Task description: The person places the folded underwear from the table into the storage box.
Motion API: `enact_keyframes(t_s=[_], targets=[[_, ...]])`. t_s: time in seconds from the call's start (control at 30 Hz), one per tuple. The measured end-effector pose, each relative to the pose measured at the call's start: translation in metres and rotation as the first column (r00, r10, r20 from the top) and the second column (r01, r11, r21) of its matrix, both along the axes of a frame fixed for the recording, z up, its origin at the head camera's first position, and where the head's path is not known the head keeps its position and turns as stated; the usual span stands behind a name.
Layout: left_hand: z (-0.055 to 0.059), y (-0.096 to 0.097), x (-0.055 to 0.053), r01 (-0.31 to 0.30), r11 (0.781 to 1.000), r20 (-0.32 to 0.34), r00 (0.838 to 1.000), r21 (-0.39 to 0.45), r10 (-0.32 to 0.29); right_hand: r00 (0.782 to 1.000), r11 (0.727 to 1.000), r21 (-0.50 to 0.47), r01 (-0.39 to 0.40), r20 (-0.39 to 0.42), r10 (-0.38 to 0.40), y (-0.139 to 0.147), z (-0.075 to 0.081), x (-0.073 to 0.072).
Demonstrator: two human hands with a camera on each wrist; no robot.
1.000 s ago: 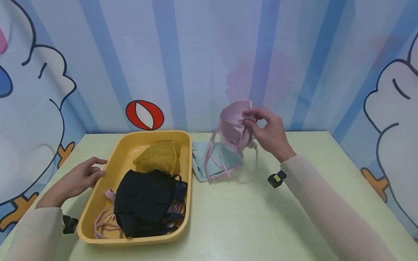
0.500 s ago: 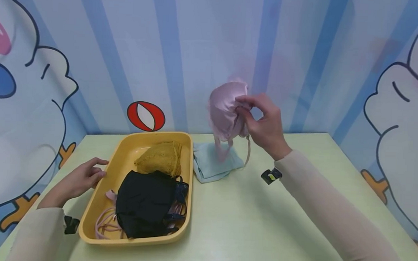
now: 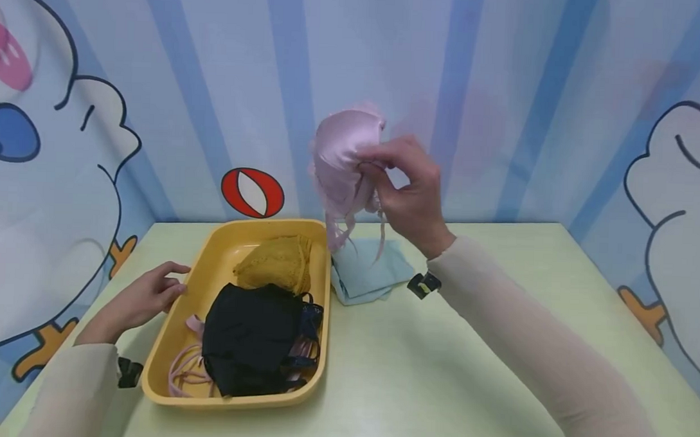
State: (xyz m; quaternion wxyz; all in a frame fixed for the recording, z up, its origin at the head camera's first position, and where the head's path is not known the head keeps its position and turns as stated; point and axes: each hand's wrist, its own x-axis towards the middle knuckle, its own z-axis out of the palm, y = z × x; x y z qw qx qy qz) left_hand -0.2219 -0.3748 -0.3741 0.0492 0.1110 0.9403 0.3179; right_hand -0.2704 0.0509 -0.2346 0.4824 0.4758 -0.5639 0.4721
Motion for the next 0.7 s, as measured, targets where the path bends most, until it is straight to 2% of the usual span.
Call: enact_keyframes(t_s=[0.27, 0.53, 0.7], targets=[[0.001, 0.003, 0.004, -0.009, 1.0, 0.004, 1.0, 0.01, 0.008, 0.997, 0.996, 0.041, -0.078, -0.006, 0.079, -0.032, 0.002, -0.001], [0.003, 0.009, 0.006, -0.015, 0.999, 0.035, 0.999, 0.03, 0.014, 0.987, 0.988, 0.022, -0.15, -0.045, 0.151, -0.064, 0.005, 0.009], [0.005, 0.012, 0.007, 0.0, 0.999, 0.029, 1.0, 0.039, -0.001, 0.983, 0.985, 0.023, -0.17, -0.071, 0.171, -0.085, 0.001, 0.017]])
